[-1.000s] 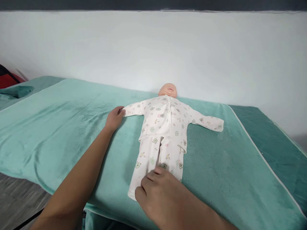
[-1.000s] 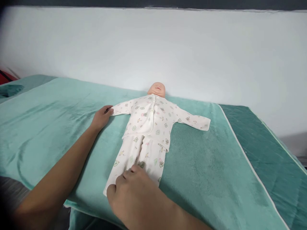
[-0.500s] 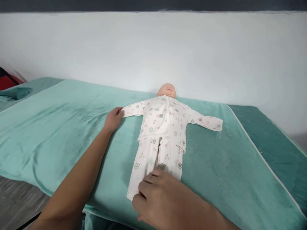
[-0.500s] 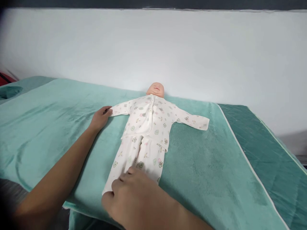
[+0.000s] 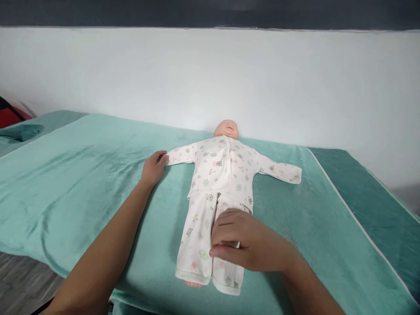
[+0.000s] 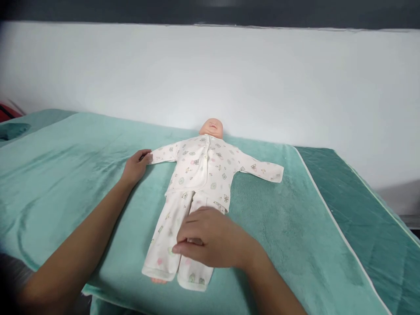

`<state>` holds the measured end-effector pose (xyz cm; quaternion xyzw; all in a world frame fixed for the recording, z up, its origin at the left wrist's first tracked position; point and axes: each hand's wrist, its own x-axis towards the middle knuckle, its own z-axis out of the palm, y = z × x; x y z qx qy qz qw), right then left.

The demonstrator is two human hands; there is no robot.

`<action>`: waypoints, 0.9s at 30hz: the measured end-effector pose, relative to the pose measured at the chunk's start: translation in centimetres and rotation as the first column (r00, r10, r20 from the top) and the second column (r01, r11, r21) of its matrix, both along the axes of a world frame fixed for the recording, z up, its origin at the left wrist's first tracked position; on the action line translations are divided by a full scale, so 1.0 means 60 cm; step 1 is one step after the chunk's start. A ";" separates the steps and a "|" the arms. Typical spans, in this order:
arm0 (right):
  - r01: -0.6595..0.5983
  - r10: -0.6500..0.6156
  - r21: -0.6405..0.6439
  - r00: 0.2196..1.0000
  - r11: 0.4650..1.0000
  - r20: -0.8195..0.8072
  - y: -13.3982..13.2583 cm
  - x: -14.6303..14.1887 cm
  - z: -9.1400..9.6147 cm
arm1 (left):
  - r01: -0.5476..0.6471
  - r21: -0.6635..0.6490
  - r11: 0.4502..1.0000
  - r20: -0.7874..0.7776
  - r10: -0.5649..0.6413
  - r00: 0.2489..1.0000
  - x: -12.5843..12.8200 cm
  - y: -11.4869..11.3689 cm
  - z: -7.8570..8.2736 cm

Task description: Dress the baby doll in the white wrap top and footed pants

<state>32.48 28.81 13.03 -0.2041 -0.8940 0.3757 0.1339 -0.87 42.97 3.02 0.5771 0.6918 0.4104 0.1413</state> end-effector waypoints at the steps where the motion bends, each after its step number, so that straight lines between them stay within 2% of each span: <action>1: -0.033 0.030 -0.071 0.998 0.997 -0.046 -0.002 0.003 0.000 | -0.012 0.037 0.999 -0.041 0.013 0.999 0.000 -0.001 0.001; 2: -0.046 0.031 -0.134 0.993 0.990 -0.111 -0.003 0.006 0.001 | -0.028 0.091 0.996 -0.085 0.035 0.996 0.001 -0.002 0.002; 4: 0.014 -0.074 -0.228 0.964 0.974 -0.257 0.004 0.011 0.005 | -0.062 0.220 0.974 -0.139 0.094 0.986 0.011 -0.006 0.008; 6: 0.178 -0.281 -0.283 0.882 0.942 -0.378 0.027 0.012 0.011 | -0.079 0.310 0.948 -0.106 0.117 0.987 0.036 -0.010 0.021; 7: 0.289 -0.401 -0.307 0.814 0.907 -0.419 0.046 0.010 0.013 | -0.063 0.326 0.943 -0.070 0.091 0.993 0.055 -0.010 0.031; 8: 0.412 -0.524 -0.328 0.727 0.850 -0.444 0.070 0.007 0.015 | -0.025 0.328 0.944 -0.031 0.037 0.999 0.078 -0.009 0.043; 9: 0.539 -0.637 -0.340 0.626 0.770 -0.451 0.098 0.003 0.016 | 0.028 0.313 0.949 0.010 -0.033 0.999 0.104 -0.005 0.057; 11: 0.762 -0.810 -0.339 0.393 0.552 -0.436 0.163 -0.006 0.013 | 0.086 0.281 0.956 0.127 -0.126 0.984 0.161 0.009 0.091; 12: 0.840 -0.858 -0.317 0.291 0.441 -0.424 0.195 -0.010 0.010 | 0.108 0.268 0.957 0.188 -0.162 0.969 0.189 0.020 0.109; 13: 0.894 -0.894 -0.275 0.235 0.353 -0.382 0.224 -0.014 0.007 | 0.154 0.243 0.958 0.234 -0.212 0.949 0.215 0.032 0.125; 14: 0.928 -0.918 -0.222 0.216 0.299 -0.333 0.250 -0.017 0.002 | 0.217 0.200 0.955 0.253 -0.265 0.930 0.238 0.045 0.140; 15: 0.949 -0.933 -0.166 0.211 0.267 -0.293 0.270 -0.019 -0.002 | 0.267 0.158 0.951 0.240 -0.299 0.924 0.258 0.058 0.152; 17: 0.963 -0.944 -0.055 0.245 0.263 -0.222 0.293 -0.023 -0.007 | 0.339 0.089 0.937 0.167 -0.349 0.922 0.285 0.082 0.165; 19: 0.955 -0.943 0.009 0.293 0.295 -0.155 0.297 -0.025 -0.008 | 0.395 0.041 0.918 0.117 -0.397 0.910 0.297 0.100 0.167; 23: 0.931 -0.935 0.093 0.355 0.353 -0.013 0.285 -0.030 0.004 | 0.373 0.025 0.928 0.107 -0.373 0.922 0.294 0.111 0.154; 27: 0.924 -0.935 0.143 0.352 0.356 0.048 0.281 -0.043 0.012 | 0.385 -0.012 0.923 0.179 -0.376 0.909 0.285 0.109 0.147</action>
